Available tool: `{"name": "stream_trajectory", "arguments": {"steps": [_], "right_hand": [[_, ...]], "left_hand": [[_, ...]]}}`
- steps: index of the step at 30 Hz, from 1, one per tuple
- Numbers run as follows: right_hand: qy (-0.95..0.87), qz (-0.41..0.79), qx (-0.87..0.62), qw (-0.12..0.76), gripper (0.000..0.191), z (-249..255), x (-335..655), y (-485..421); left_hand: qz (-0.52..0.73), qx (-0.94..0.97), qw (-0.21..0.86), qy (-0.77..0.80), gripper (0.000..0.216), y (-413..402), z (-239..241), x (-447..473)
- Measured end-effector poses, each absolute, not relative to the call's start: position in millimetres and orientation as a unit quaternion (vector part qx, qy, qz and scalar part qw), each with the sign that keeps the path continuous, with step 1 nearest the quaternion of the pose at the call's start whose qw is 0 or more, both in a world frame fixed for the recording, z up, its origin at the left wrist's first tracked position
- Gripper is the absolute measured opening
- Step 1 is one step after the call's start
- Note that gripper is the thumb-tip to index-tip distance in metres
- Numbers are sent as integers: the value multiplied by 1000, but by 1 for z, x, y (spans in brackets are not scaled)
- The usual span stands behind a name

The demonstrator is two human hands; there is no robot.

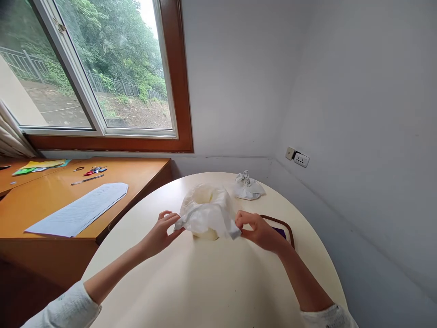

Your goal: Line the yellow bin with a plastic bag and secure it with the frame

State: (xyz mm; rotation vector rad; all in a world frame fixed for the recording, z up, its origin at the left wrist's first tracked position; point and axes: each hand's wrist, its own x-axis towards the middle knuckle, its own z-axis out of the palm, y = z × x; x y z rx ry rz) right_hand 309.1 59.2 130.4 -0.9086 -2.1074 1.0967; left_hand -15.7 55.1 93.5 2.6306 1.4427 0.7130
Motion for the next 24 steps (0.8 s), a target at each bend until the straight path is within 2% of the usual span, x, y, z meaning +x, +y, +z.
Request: {"name": "stream_trajectory", "arguments": {"steps": [3, 5, 9, 13, 17, 19, 21, 24], "right_hand": [[-840, 371, -345, 195, 18, 125, 311, 44], [-863, 303, -376, 149, 22, 113, 310, 41], [-877, 173, -432, 118, 31, 85, 309, 45], [-846, 126, -477, 202, 33, 85, 308, 56], [-791, 109, -477, 367, 27, 105, 297, 61], [-798, 79, -434, 411, 28, 114, 287, 62], [-831, 50, -384, 399, 31, 119, 275, 63], [-872, 38, -356, 335, 37, 122, 260, 64]], "left_hand": [[203, 866, -57, 454, 17, 63, 76, -26], [186, 868, -68, 456, 17, 68, 65, -35], [174, 861, -69, 473, 25, 75, 53, -51], [192, 854, -29, 483, 35, 78, 71, -61], [349, 782, -20, 516, 22, 70, 112, -47], [386, 790, -35, 475, 16, 64, 130, -29], [370, 832, -37, 413, 19, 59, 140, -9], [283, 888, -42, 360, 31, 61, 144, 16]]}}
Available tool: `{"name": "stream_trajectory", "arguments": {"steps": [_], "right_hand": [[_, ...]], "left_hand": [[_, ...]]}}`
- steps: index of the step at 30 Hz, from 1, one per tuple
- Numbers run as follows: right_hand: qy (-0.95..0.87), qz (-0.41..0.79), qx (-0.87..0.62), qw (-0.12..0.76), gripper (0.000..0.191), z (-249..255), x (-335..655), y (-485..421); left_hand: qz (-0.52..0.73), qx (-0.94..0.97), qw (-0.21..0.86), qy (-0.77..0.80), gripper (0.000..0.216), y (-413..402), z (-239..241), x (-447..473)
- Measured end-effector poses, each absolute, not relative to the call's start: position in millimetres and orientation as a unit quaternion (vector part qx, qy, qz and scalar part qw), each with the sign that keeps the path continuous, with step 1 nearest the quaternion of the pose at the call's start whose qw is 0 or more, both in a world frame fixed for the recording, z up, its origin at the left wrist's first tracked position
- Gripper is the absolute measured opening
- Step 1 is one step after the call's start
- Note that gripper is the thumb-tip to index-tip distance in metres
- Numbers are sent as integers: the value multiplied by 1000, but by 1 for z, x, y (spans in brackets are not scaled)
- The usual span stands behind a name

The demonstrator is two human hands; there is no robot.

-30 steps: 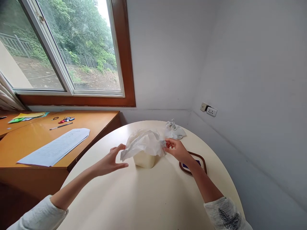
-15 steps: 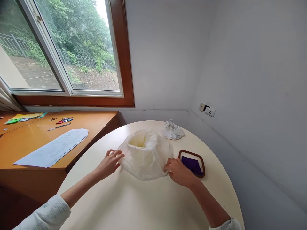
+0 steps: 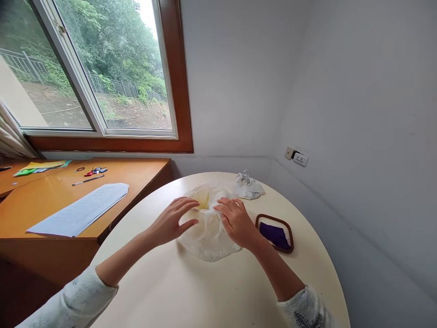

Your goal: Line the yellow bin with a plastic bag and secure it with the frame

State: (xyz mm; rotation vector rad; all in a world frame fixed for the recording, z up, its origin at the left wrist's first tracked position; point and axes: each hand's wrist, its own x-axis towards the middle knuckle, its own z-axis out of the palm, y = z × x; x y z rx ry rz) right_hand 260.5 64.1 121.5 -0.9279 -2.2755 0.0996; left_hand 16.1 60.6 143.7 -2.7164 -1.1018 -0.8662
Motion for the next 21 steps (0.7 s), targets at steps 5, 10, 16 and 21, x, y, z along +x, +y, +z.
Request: {"name": "stream_trajectory", "arguments": {"steps": [5, 10, 16, 21], "right_hand": [[-888, 27, -356, 290, 38, 120, 258, 61], [-899, -1, -350, 264, 30, 126, 268, 49], [-913, -48, -370, 166, 22, 147, 262, 36], [-919, -104, -374, 71, 24, 162, 236, 42]], "left_hand": [[-180, -915, 72, -354, 22, 68, 139, 28], [-164, -936, 100, -296, 26, 53, 140, 27], [-138, -943, 104, -285, 26, 32, 145, 31], [-116, -946, 100, -284, 23, 28, 141, 43]]}}
